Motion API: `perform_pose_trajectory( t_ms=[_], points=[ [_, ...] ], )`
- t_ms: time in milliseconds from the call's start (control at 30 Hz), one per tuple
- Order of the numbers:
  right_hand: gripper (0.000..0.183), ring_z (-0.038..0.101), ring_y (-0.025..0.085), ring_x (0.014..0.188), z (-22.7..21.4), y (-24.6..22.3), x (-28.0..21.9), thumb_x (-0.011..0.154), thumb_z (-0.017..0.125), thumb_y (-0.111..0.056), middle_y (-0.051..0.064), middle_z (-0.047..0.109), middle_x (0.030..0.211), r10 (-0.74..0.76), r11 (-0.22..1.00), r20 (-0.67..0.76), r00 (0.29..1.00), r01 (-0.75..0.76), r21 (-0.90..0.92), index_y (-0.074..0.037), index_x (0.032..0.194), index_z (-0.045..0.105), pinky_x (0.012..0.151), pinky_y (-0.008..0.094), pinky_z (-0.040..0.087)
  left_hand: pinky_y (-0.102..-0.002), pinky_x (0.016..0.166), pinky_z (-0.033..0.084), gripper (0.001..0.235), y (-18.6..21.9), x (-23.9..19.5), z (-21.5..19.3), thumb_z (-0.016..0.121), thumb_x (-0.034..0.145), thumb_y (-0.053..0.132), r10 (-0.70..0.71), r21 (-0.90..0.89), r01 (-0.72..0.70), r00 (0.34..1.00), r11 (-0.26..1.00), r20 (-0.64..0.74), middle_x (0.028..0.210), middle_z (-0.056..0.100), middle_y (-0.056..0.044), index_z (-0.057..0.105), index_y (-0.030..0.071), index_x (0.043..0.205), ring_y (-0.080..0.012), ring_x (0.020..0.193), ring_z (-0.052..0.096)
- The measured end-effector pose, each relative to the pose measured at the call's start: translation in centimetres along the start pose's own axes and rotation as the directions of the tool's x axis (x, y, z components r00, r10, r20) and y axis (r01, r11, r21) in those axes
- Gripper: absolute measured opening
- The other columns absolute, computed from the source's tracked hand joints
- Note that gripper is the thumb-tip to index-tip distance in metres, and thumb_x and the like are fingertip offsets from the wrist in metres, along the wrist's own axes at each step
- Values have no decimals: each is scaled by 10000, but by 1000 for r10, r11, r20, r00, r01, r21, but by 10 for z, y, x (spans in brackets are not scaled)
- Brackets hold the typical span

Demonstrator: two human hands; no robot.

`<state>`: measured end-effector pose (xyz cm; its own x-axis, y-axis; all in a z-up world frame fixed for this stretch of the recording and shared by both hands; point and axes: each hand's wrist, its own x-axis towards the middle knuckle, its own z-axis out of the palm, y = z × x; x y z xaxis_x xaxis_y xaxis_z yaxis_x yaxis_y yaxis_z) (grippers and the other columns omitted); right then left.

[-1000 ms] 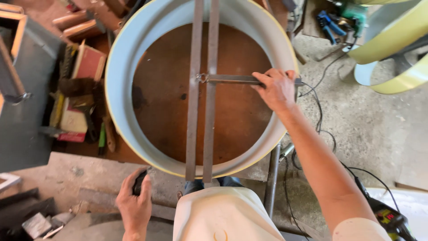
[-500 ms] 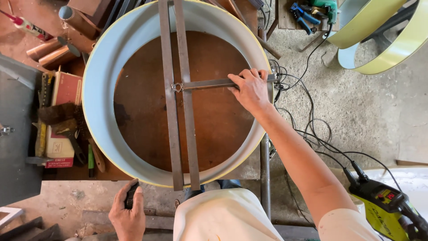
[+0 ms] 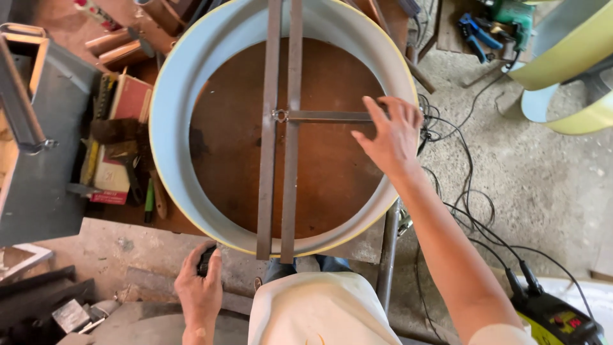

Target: Measure and assemble metal strips within a circular metal frame for fabrication.

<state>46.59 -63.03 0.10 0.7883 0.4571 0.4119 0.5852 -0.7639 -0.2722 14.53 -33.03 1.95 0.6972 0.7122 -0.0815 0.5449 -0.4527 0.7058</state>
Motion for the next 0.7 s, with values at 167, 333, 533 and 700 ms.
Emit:
perform_pose_trajectory(
  t_ms=[167,333,533,700],
  points=[
    [576,504,351,1242,-18,-3,-46,848,899,-245,131,556,1309,284,958,-94,954,-277,75,-84,1351,671,1082,512,379,-337,821,542,308,-9,1,8,682,907,248,-212,-60,213,977,975,20,966,745,-117,741,72,1152,-213,857,683],
    [537,525,340,1254,-15,-3,-104,884,880,-170,153,551,1318,474,875,-144,869,-446,187,-63,1365,666,1071,470,457,-336,840,539,297,-20,18,2,686,910,250,-139,-135,148,988,980,72,983,743,-124,737,54,1128,-214,869,680],
    [488,522,360,1255,0,-28,-80,885,865,-164,135,560,1332,407,912,-141,902,-411,8,-64,1324,677,1086,480,440,-344,868,537,293,-46,50,-22,704,900,230,64,-169,-36,985,985,159,1053,736,-136,728,36,1118,-240,931,693],
    [559,461,385,1275,31,-40,-28,844,854,-185,132,543,1395,316,935,-77,946,-324,-143,-57,1360,680,1065,502,390,-351,866,543,294,-75,71,-49,695,904,227,121,-184,-78,963,980,241,1070,735,-142,726,42,1131,-263,943,703]
  ],
)
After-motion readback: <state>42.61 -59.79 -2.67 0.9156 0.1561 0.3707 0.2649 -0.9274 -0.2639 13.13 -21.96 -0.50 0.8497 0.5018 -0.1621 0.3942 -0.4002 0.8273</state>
